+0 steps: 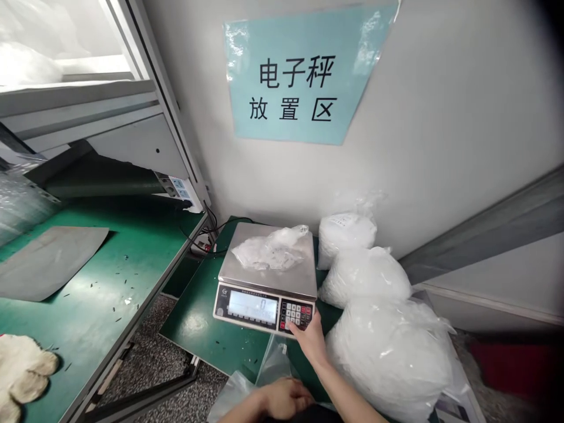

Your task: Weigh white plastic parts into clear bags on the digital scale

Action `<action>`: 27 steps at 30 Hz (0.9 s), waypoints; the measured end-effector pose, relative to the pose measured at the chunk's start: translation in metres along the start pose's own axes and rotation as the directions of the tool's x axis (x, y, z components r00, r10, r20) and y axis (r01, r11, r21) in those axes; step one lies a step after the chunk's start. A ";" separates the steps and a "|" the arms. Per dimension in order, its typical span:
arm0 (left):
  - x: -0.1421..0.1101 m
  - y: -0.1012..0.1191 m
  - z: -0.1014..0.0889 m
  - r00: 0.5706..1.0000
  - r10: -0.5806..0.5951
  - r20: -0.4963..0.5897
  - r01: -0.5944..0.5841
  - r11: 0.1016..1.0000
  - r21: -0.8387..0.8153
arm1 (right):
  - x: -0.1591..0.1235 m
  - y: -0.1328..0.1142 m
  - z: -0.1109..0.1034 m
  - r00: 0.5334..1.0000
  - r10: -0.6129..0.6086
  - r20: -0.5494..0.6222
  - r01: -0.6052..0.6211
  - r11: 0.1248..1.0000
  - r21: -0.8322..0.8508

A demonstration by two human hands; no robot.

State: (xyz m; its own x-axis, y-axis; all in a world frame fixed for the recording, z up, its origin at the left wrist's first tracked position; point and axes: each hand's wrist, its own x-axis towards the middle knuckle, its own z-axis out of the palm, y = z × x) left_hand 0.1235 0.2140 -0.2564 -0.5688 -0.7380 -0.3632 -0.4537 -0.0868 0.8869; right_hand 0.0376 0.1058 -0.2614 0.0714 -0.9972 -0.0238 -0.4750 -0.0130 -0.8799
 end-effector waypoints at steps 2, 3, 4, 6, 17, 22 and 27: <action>0.000 -0.003 0.001 1.000 -0.011 0.006 0.011 1.000 0.009 | -0.002 0.002 0.005 1.000 0.008 -0.010 -0.008 1.000 0.003; 0.000 -0.004 0.001 1.000 -0.016 0.007 0.016 1.000 0.011 | -0.002 0.003 0.007 1.000 0.013 -0.018 -0.013 1.000 0.000; 0.000 -0.004 0.001 1.000 -0.019 0.007 0.019 1.000 0.011 | -0.003 0.003 0.008 1.000 0.018 -0.026 -0.018 1.000 -0.002; -0.001 -0.004 0.000 1.000 -0.022 0.007 0.022 1.000 0.008 | -0.004 0.004 0.010 0.999 0.026 -0.039 -0.026 1.000 -0.007; 0.000 -0.006 -0.001 0.999 -0.032 0.009 0.032 0.999 -0.032 | -0.008 0.007 0.009 1.000 0.010 -0.011 -0.010 1.000 -0.017; 0.001 -0.007 -0.004 0.999 -0.051 0.008 0.051 0.997 -0.057 | -0.008 0.008 0.010 1.000 0.025 0.009 -0.025 1.000 -0.014; 0.001 -0.006 -0.005 0.997 -0.078 0.016 0.079 0.994 -0.075 | -0.009 0.008 0.009 0.999 0.052 0.009 -0.052 0.999 0.011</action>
State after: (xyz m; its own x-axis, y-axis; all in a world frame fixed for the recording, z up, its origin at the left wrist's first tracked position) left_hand 0.1291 0.2107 -0.2605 -0.5430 -0.7179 -0.4356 -0.4446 -0.1943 0.8744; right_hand 0.0407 0.1157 -0.2726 0.0549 -0.9957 -0.0739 -0.4681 0.0397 -0.8828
